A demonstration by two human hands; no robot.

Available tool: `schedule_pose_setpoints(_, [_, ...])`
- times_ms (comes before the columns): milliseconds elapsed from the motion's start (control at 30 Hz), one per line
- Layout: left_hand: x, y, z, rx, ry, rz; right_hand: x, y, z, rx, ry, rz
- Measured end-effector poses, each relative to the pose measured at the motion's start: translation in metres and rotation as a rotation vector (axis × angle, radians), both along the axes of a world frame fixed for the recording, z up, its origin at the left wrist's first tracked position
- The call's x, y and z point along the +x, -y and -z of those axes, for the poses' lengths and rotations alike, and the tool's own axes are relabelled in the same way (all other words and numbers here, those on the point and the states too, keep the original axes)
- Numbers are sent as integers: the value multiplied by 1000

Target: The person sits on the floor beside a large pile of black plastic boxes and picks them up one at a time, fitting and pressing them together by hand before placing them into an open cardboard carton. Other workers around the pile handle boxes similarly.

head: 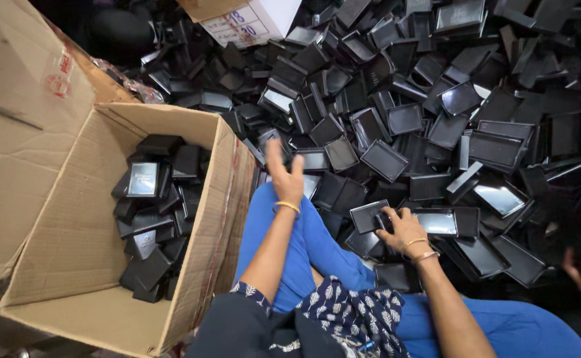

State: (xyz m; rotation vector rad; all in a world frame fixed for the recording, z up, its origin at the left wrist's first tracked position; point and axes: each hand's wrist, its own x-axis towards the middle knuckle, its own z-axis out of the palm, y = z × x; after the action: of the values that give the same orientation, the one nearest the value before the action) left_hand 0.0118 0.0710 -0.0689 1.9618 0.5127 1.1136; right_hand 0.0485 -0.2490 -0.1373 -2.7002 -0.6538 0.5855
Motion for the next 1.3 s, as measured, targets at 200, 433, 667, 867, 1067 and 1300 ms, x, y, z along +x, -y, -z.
schedule_pose_setpoints(200, [0,50,-5,-184,-207,440,8,-5,-7,578,-188,200])
schedule_pose_setpoints(433, [-1,110,31,-203,-488,906,14,1,-11,1238,-394,367])
schedule_pose_setpoints(667, [-3,103,50,-211,-506,816,19,-2,6,1278,-532,559])
schedule_pose_setpoints(867, [-2,100,44,-285,-504,753,15,-8,12,1209,-518,545])
schedule_pose_setpoints(1067, [3,89,32,-297,-452,671,6,-18,5,1143,-494,515])
schedule_pose_setpoints(1300, [60,81,3,-273,-252,616,0,-27,0,1077,-512,503])
